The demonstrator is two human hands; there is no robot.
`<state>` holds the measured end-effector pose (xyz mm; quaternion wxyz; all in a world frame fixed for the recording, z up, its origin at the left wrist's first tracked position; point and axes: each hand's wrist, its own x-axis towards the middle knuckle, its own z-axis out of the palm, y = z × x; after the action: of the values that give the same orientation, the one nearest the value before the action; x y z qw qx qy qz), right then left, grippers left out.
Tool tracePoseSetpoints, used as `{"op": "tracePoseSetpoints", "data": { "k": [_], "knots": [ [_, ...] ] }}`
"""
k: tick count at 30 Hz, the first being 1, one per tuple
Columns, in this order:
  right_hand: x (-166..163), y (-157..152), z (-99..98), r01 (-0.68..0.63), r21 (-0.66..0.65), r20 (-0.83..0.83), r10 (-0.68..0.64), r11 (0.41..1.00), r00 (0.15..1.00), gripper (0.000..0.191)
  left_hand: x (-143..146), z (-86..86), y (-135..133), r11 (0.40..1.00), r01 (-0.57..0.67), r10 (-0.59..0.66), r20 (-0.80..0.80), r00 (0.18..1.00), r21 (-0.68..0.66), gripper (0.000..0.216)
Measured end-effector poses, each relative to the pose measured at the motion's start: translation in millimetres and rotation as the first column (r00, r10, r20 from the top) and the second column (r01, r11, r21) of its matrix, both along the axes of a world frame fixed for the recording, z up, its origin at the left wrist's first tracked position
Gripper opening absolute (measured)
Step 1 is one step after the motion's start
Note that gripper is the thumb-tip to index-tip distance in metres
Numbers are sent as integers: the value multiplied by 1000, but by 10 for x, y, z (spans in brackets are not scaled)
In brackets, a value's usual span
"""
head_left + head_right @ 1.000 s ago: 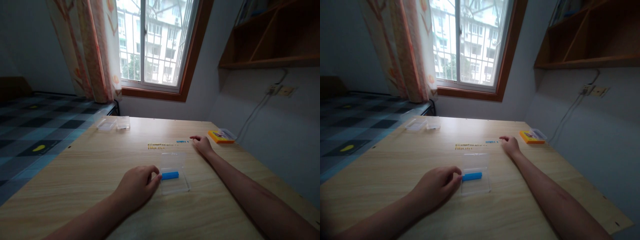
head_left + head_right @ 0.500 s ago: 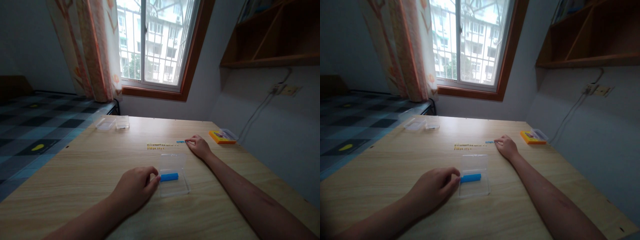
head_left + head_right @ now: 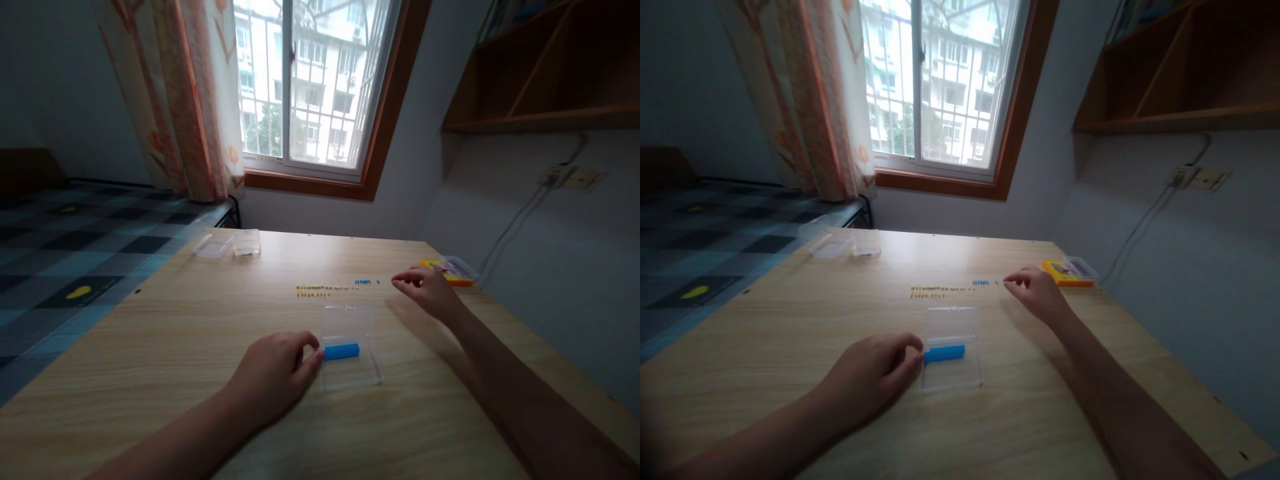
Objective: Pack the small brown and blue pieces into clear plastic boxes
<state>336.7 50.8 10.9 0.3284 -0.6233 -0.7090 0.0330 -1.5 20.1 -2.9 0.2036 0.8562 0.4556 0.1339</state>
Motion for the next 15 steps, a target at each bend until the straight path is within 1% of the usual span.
{"op": "tracePoseSetpoints", "data": {
  "k": [1,2,3,5,7,8,10,12,15],
  "knots": [
    [-24,-111,86,-42,-21,-41,42,999,998,29,1,-4,-1,1000,0,0,0,1000,2,32],
    [-68,-227,161,-133,-65,-132,124,989,983,29,3,-7,-2,1000,-2,2,-2,1000,4,31],
    [-130,-342,220,-234,-108,-208,208,966,956,28,4,-10,-3,1000,-3,3,-5,1000,7,31],
    [-305,-544,281,-405,-195,-293,341,893,893,22,7,-12,-3,1000,-6,6,-11,1000,10,31],
    [-511,-675,268,-499,-282,-291,423,819,858,15,12,-11,-2,1000,-9,9,-21,1000,12,31],
    [-609,-710,241,-514,-315,-269,444,798,855,14,14,-10,-2,1000,-9,10,-26,1000,15,31],
    [-766,-729,159,-498,-354,-196,458,792,867,14,18,-8,-4,1000,-13,14,-30,999,25,31],
    [-860,-708,66,-449,-364,-110,441,816,891,14,20,-8,-6,999,-17,18,-30,999,33,30],
    [-910,-672,-48,-383,-370,-22,404,846,914,15,20,-12,-7,1000,-15,16,-32,999,27,30]
  ]
}}
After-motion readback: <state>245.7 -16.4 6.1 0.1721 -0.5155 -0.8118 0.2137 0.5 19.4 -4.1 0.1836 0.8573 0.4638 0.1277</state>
